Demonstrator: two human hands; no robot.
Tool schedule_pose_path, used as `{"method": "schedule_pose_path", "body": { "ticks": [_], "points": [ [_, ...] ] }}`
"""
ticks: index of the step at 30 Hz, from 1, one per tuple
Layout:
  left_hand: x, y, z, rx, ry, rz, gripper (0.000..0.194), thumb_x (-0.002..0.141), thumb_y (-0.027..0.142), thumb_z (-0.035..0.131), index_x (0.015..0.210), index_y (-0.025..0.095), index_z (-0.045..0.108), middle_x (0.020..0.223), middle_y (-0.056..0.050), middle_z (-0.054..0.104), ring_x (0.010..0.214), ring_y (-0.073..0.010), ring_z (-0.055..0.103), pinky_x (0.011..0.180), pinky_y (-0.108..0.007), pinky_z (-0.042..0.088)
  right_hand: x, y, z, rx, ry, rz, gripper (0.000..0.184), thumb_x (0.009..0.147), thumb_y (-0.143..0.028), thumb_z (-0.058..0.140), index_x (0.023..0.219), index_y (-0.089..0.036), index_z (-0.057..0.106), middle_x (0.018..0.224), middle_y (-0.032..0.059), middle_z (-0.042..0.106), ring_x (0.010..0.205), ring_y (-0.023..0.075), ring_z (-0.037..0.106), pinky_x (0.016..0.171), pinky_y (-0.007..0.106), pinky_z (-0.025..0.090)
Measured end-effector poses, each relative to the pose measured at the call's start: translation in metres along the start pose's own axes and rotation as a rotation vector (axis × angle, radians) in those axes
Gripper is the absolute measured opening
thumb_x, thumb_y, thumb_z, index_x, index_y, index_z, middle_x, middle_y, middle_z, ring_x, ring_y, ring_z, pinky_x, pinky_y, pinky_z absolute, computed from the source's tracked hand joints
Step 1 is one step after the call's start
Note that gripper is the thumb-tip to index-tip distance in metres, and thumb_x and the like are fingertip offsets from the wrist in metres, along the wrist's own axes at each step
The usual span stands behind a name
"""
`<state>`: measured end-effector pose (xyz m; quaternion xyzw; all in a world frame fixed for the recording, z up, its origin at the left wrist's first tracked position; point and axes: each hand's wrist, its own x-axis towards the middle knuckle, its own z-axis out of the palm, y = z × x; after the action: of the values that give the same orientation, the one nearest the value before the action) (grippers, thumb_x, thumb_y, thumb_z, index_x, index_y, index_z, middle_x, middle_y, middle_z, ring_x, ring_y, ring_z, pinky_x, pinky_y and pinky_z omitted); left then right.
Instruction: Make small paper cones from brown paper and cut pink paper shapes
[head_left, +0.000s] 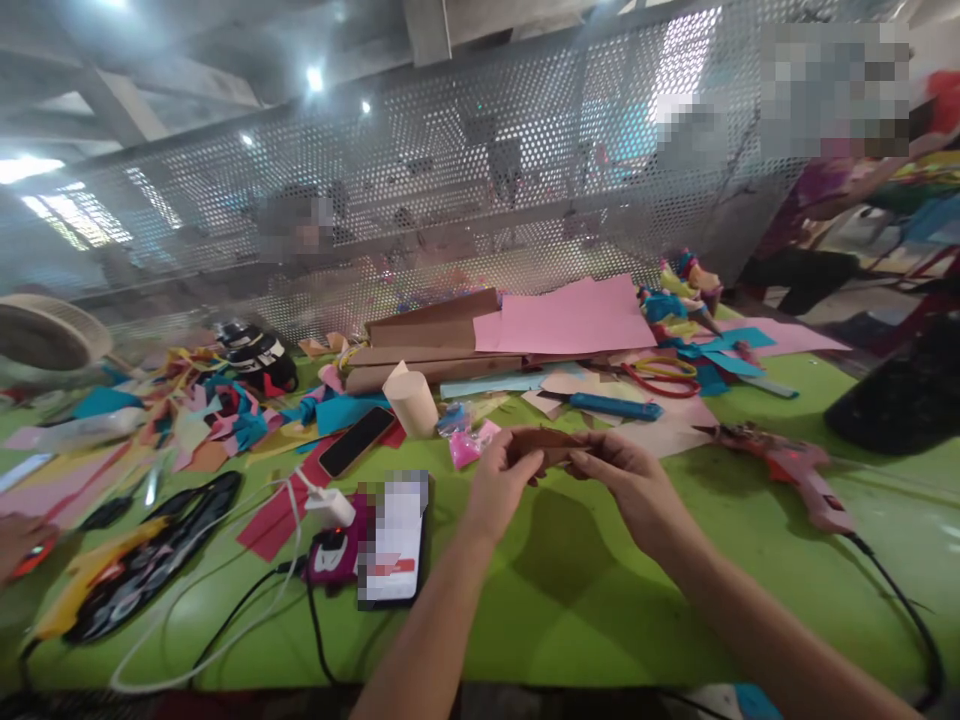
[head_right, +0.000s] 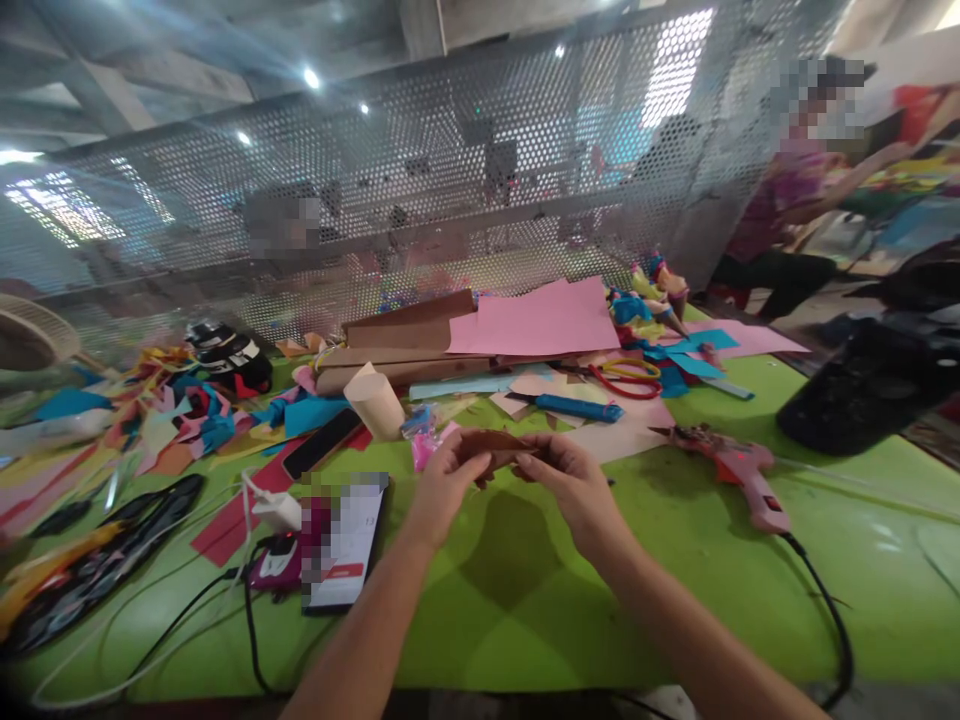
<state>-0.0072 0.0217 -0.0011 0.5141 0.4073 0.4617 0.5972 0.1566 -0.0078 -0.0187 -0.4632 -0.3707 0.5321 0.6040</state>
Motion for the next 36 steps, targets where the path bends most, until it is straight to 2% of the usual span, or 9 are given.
{"method": "schedule_pose_path", "body": {
  "ticks": [10,23,31,36],
  "points": [
    [0.0017,-0.0057,0.0014,-0.101,0.029,-0.065,0.033,0.066,0.03,0.08,0.095,0.018,0.071,0.089,-0.006,0.073,0.073,-0.0167,0.065,0.058,-0.025,0.05,0.0022,0.0029,-0.0032,-0.036,-0.023,-0.007,0.045,0.061,-0.056,0.089,0.087,-0.021,0.074,0.078,0.0037,0.074,0.07,0.018,0.066,0.072,0.035,0.054],
    [-0.0011,0.0,0.0017,-0.219,0.017,-0.14,0.026,0.063,0.027,0.081,0.086,0.017,0.073,0.089,-0.006,0.075,0.074,-0.0168,0.065,0.059,-0.025,0.049,0.0026,0.0038,-0.0033,-0.022,-0.021,0.008,0.046,0.059,-0.057,0.09,0.084,-0.021,0.076,0.077,0.0036,0.075,0.07,0.0174,0.066,0.071,0.034,0.055],
    [-0.0001,-0.0009,0.0023,-0.309,0.05,-0.198,0.029,0.058,0.025,0.082,0.084,0.016,0.071,0.083,-0.004,0.073,0.062,-0.0124,0.062,0.054,-0.024,0.046,0.0024,0.0063,-0.0042,-0.106,-0.049,-0.122,0.042,0.068,-0.056,0.086,0.092,-0.023,0.076,0.089,0.0056,0.078,0.084,0.022,0.07,0.081,0.039,0.058],
    [0.0008,-0.0011,0.0033,-0.355,0.047,-0.224,0.031,0.057,0.026,0.083,0.082,0.015,0.07,0.072,0.0,0.069,0.052,-0.0089,0.057,0.052,-0.023,0.045,0.0036,0.0073,-0.0042,-0.142,-0.064,-0.191,0.039,0.068,-0.053,0.086,0.092,-0.024,0.077,0.092,0.0058,0.079,0.088,0.0243,0.072,0.085,0.042,0.058]
  ]
}}
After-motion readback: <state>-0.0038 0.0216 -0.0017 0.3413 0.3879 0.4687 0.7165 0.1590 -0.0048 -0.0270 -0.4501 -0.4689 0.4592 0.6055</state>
